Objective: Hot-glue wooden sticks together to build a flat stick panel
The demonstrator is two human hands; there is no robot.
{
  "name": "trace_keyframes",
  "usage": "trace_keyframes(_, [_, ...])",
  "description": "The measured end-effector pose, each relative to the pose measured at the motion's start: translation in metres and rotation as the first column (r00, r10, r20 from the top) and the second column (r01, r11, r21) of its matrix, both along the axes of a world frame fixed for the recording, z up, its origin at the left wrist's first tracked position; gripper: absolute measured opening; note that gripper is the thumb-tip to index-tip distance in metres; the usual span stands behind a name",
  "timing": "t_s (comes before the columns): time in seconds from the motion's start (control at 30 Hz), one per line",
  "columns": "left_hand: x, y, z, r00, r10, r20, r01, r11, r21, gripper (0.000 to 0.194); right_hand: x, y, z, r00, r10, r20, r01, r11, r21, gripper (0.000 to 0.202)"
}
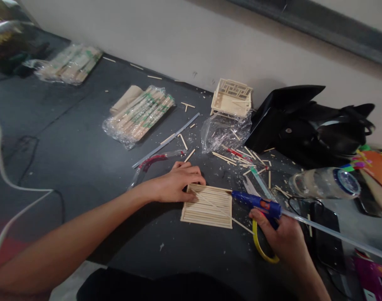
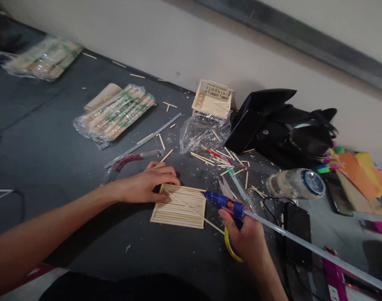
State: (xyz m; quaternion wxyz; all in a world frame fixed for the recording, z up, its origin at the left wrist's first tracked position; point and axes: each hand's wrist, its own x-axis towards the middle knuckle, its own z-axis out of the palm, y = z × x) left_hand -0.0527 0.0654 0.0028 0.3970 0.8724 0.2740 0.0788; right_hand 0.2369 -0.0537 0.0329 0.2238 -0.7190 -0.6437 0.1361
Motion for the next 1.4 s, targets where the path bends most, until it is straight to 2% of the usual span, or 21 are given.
trace_keyframes(0.17, [0.0, 0.0, -0.001, 1.0, -0.004, -0.005, 0.004, 1.0, 0.009, 0.021, 0.0, 0.0, 0.0, 1.0, -0.003, -0.02, 0.002, 0.998, -0.069, 0.047])
trace_keyframes(0.5, [0.0, 0.001, -0.001, 1.0, -0.014, -0.017, 0.014, 1.0, 0.024, 0.022, 0.0, 0.003, 0.0, 0.996, 0.009, -0.094, -0.018, 0.994, -0.105, 0.046])
trace_keyframes(0.8, [0.0, 0.0, -0.002, 1.0, -0.011, 0.0, 0.011, 1.0, 0.025, 0.022, -0.004, 0.005, 0.002, 0.995, 0.029, -0.096, -0.038, 0.994, -0.1, 0.046])
trace_keyframes(1.03, [0.0, 0.0, -0.001, 1.0, -0.008, 0.012, 0.008, 1.0, 0.021, 0.021, -0.019, 0.006, -0.003, 0.998, 0.034, -0.059, -0.034, 0.999, 0.0, 0.047])
trace_keyframes(1.23, [0.0, 0.001, -0.004, 1.0, -0.019, 0.017, 0.018, 0.999, 0.048, 0.023, -0.03, 0.01, -0.003, 0.988, 0.136, -0.078, -0.137, 0.99, -0.02, 0.041])
trace_keyframes(1.4, [0.001, 0.0, -0.006, 1.0, -0.009, 0.013, 0.009, 0.999, 0.044, 0.027, -0.041, 0.013, -0.003, 0.98, 0.188, -0.065, -0.184, 0.981, 0.056, 0.035])
